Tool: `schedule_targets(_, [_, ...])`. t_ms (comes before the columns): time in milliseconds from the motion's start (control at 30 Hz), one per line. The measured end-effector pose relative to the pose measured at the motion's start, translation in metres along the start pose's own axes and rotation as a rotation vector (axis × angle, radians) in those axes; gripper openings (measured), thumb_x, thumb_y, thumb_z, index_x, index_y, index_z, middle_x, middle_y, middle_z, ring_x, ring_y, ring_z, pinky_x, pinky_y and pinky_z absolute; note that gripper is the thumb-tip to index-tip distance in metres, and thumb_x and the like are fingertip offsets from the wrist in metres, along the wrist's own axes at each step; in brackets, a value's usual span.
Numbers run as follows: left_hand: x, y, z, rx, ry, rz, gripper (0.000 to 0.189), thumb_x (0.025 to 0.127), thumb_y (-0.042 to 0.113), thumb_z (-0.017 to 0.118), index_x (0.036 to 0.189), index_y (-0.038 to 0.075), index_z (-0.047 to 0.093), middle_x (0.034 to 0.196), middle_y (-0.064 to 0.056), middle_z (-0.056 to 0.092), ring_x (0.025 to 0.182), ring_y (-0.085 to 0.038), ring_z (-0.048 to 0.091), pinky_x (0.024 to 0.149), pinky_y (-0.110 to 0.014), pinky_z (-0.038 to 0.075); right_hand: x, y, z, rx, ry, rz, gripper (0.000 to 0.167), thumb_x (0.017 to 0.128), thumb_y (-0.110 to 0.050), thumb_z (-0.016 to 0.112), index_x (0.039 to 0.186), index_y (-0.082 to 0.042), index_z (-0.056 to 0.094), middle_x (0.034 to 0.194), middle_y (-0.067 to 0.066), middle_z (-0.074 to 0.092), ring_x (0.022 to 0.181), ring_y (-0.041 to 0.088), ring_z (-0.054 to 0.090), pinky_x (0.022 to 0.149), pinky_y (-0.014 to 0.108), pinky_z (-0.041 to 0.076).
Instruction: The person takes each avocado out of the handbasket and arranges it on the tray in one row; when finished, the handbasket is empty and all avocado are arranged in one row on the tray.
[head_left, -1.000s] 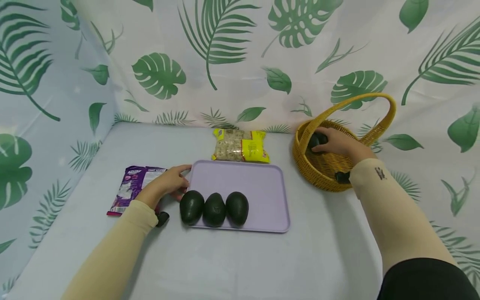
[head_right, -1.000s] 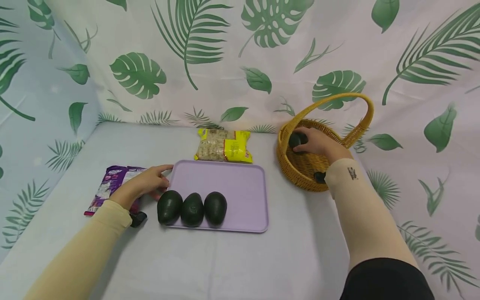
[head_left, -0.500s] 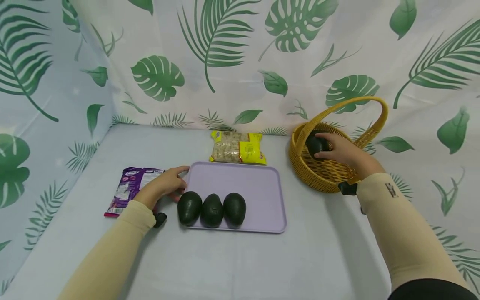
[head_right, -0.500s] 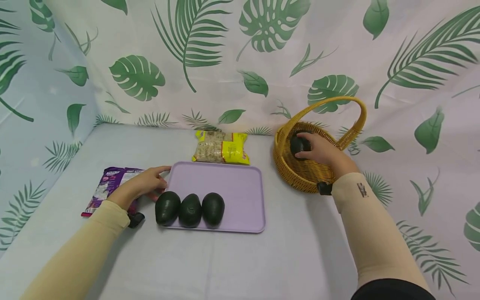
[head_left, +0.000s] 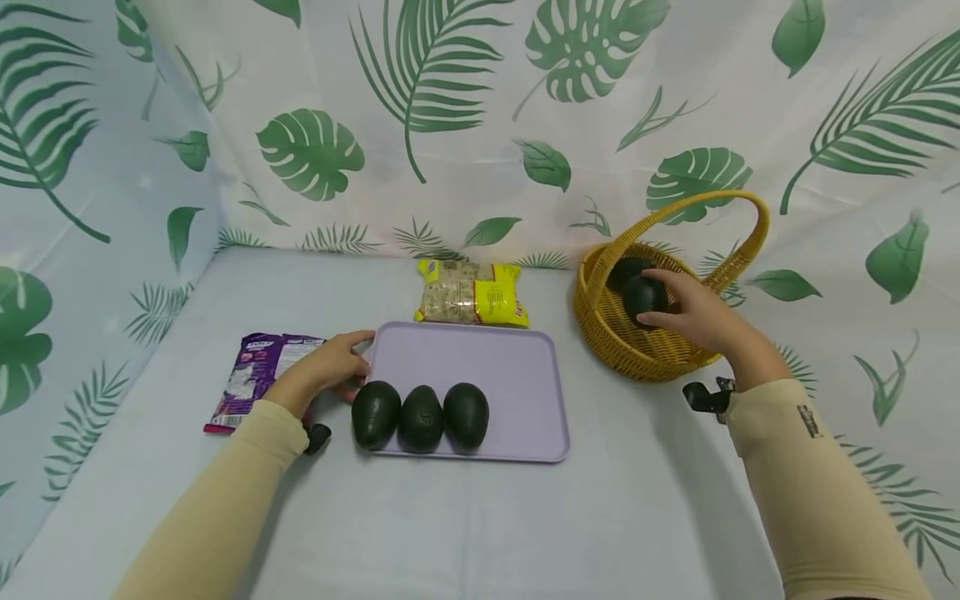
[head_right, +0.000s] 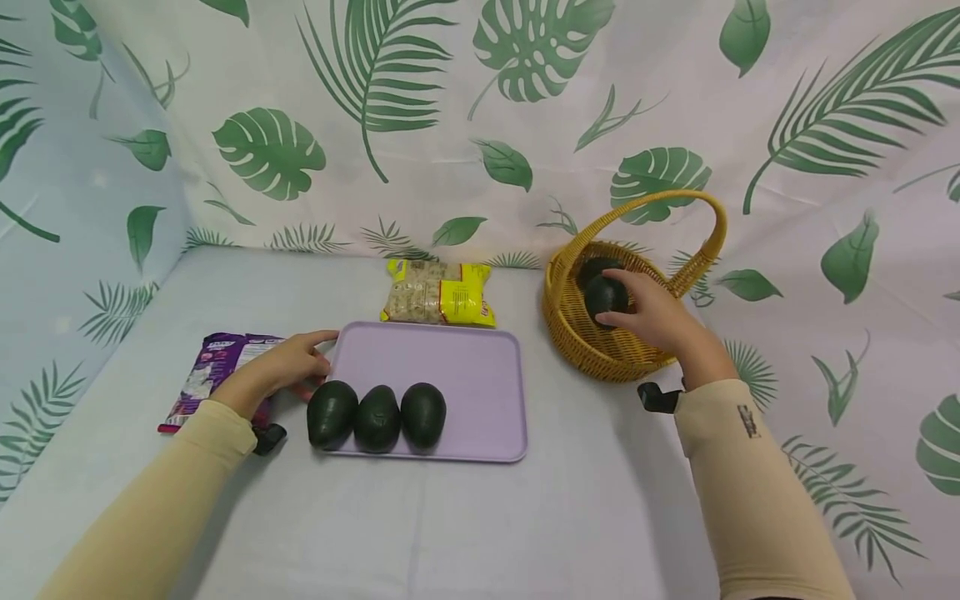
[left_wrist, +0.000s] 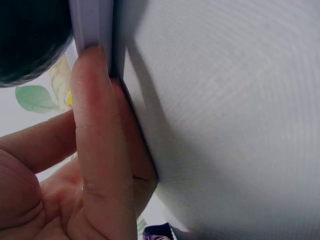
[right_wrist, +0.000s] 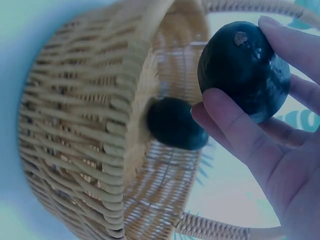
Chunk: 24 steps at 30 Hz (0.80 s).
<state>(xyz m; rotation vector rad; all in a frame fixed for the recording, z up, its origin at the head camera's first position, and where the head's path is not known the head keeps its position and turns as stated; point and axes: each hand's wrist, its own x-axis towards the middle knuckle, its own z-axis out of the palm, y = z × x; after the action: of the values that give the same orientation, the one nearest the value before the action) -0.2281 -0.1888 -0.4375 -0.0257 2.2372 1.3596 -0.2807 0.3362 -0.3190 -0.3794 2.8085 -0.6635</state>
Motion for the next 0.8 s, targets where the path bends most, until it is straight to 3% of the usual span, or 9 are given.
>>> schedule_targets(167, [0.0,0.0,0.0,-0.013,-0.004,0.002,0.077,0.09,-0.007,0.053,0.158,0.005,0.02,0.091,-0.017,0.058,0.075,-0.019,0.058,0.055,-0.032,0.06,-0.016,-0.012,0.007,0.043,0.037,-0.003,0.084,0.091,-0.043,0.069,0.157,-0.017,0.026,0.154,0.022,0.028,0.124,0.048,0.048,0.1,0.065,0.044])
schedule_targets(367, [0.0,0.0,0.0,-0.006,-0.006,-0.01,0.076,0.09,-0.006,0.053,0.158,0.006,0.019,0.093,-0.018,0.058,0.077,-0.02,0.058,0.056,-0.032,0.06,-0.032,-0.026,0.025,0.122,0.081,-0.116,0.078,0.091,-0.025,0.072,0.155,-0.012,0.03,0.148,0.023,0.033,0.121,0.045,0.049,0.098,0.062,0.047])
schedule_targets(600, [0.0,0.0,0.0,-0.009,-0.006,-0.004,0.077,0.089,-0.007,0.053,0.157,0.005,0.02,0.094,-0.017,0.057,0.076,-0.019,0.057,0.056,-0.034,0.06,-0.039,-0.039,0.061,0.165,0.11,-0.241,0.072,0.09,-0.017,0.073,0.152,-0.013,0.036,0.142,0.019,0.039,0.117,0.039,0.053,0.089,0.056,0.055])
schedule_targets(800, [0.001,-0.001,0.001,-0.012,-0.003,0.007,0.076,0.089,-0.007,0.053,0.157,0.004,0.02,0.095,-0.018,0.057,0.076,-0.019,0.057,0.058,-0.035,0.061,-0.041,-0.055,0.1,0.224,0.057,-0.278,0.071,0.088,-0.017,0.075,0.15,-0.013,0.04,0.139,0.016,0.042,0.106,0.033,0.058,0.081,0.037,0.06])
